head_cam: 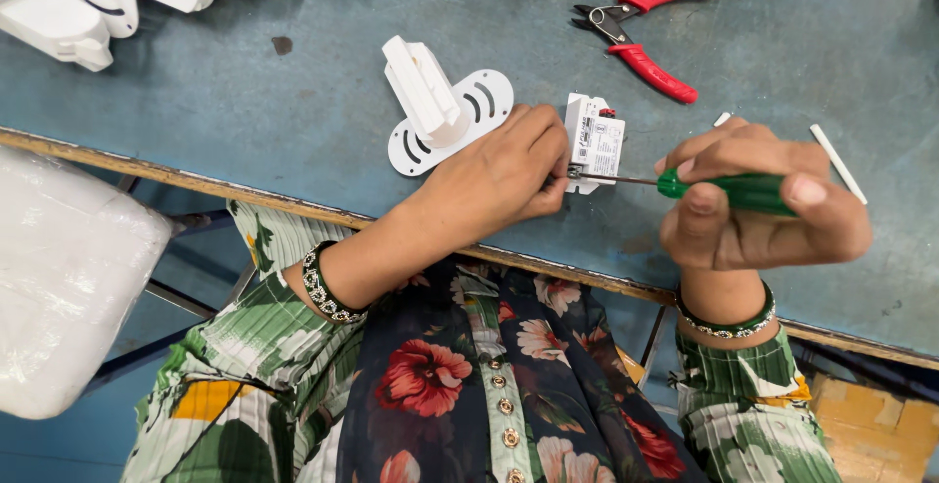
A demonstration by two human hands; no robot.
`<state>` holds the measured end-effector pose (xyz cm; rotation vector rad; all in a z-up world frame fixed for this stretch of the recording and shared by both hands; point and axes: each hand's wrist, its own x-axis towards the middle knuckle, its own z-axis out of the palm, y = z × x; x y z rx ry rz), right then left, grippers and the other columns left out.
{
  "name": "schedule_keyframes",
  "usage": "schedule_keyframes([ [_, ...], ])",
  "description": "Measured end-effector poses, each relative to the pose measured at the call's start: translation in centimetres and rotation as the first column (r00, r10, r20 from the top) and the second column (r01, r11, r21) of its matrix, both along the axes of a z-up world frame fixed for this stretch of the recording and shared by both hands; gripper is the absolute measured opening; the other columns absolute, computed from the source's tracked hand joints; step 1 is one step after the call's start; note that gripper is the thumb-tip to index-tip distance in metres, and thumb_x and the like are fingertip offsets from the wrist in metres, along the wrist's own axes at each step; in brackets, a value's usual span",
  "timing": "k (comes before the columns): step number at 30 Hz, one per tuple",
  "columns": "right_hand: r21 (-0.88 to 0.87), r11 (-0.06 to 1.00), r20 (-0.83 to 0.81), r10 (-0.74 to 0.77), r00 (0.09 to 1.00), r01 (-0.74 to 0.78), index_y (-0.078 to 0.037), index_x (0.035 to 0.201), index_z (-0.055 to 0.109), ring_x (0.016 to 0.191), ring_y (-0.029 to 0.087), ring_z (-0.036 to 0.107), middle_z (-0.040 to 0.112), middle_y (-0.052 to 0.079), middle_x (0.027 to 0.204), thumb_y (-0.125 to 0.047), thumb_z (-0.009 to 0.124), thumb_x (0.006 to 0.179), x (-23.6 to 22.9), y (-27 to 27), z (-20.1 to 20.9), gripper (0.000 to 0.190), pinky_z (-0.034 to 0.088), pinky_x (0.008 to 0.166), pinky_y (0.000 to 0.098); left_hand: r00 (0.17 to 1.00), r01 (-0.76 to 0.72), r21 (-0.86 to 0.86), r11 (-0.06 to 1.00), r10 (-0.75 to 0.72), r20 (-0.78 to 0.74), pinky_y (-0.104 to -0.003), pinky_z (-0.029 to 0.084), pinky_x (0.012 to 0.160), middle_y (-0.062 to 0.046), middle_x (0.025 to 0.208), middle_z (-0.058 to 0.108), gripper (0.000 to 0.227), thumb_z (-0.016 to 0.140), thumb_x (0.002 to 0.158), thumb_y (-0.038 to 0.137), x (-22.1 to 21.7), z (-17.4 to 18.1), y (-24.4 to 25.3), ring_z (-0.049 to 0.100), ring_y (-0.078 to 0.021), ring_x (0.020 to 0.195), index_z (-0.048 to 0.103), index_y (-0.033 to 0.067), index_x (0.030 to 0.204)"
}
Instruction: The person assembles white plastic electrical components on a workbench. They use a screwdriver to tighten screws and wire nuts to connect wires, then place the finished units into a cardboard box.
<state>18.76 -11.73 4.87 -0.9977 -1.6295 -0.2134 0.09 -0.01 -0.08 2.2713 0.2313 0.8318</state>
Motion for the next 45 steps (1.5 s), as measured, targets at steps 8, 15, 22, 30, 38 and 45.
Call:
schedule_keyframes([
  [8, -0.023, 0.999, -0.012, -0.027, 1.000, 0.027, -0.013, 0.129, 0.029, 0.055, 0.023, 0.057, 0.060, 0.016, 0.087, -0.018, 0.059, 0.107, -0.3, -0.3, -0.1, 0.038, 0.050, 0.048, 0.0324, 1.000, 0.022, -0.063, 0.998, -0.022, -0.003, -0.040, 0.052, 0.082, -0.011, 0.098, 0.052, 0.025, 0.076, 0.083, 0.008, -0.1, 0.0, 0.2, 0.059, -0.0291, 0.095, 0.054, 0.0026, 0.094],
  [15, 0.069, 0.997, -0.032, 0.042, 0.999, -0.040, -0.012, 0.127, 0.031, 0.052, 0.022, 0.055, 0.058, 0.017, 0.085, -0.013, 0.060, 0.104, -0.4, 0.4, -0.4, 0.037, 0.052, 0.046, 0.0337, 0.999, -0.022, 0.035, 0.999, 0.023, -0.024, -0.039, 0.053, 0.083, -0.011, 0.098, 0.052, 0.024, 0.076, 0.084, 0.008, -0.1, 0.7, 0.1, 0.060, -0.0289, 0.096, 0.055, 0.0033, 0.095],
  [22, 0.033, 0.997, -0.006, 0.075, 0.997, -0.074, -0.016, 0.131, 0.027, 0.050, 0.025, 0.058, 0.058, 0.017, 0.084, -0.011, 0.057, 0.104, -0.6, 0.4, -0.8, 0.040, 0.051, 0.045, 0.0341, 0.995, -0.013, 0.114, 0.993, 0.024, -0.097, -0.038, 0.052, 0.079, -0.008, 0.100, 0.056, 0.022, 0.075, 0.090, 0.016, -1.7, 1.7, 0.0, 0.063, -0.0258, 0.095, 0.060, 0.0060, 0.104],
  [30, -0.055, 0.994, 0.001, 0.096, 0.995, -0.096, -0.022, 0.128, 0.024, 0.051, 0.023, 0.057, 0.059, 0.015, 0.085, -0.011, 0.054, 0.104, -1.1, 0.3, -0.3, 0.039, 0.052, 0.047, 0.0365, 0.995, -0.041, 0.158, 0.987, 0.055, -0.084, -0.038, 0.053, 0.079, -0.007, 0.097, 0.055, 0.016, 0.072, 0.095, 0.015, -1.7, 1.6, 0.0, 0.063, -0.0256, 0.094, 0.060, 0.0062, 0.101],
  [38, -0.148, 0.971, 0.081, 0.201, 0.976, -0.188, -0.020, 0.118, 0.022, 0.053, 0.025, 0.060, 0.056, 0.015, 0.083, -0.005, 0.055, 0.103, -1.2, 0.9, 0.7, 0.039, 0.055, 0.051, 0.0393, 0.994, 0.020, 0.323, 0.946, 0.015, -0.105, -0.036, 0.054, 0.081, -0.007, 0.098, 0.054, 0.016, 0.064, 0.088, 0.013, -1.3, 1.7, 0.2, 0.063, -0.0242, 0.096, 0.059, 0.0073, 0.102],
  [45, -0.187, 0.978, -0.007, 0.089, 0.996, -0.088, -0.020, 0.118, 0.019, 0.055, 0.027, 0.062, 0.059, 0.016, 0.084, -0.010, 0.055, 0.106, -1.6, 0.5, 0.6, 0.040, 0.054, 0.049, 0.0369, 0.984, 0.125, 0.481, 0.868, -0.044, -0.175, -0.033, 0.054, 0.074, -0.004, 0.095, 0.055, 0.015, 0.064, 0.086, 0.017, -0.4, 1.7, 0.4, 0.063, -0.0198, 0.089, 0.062, 0.0077, 0.098],
])
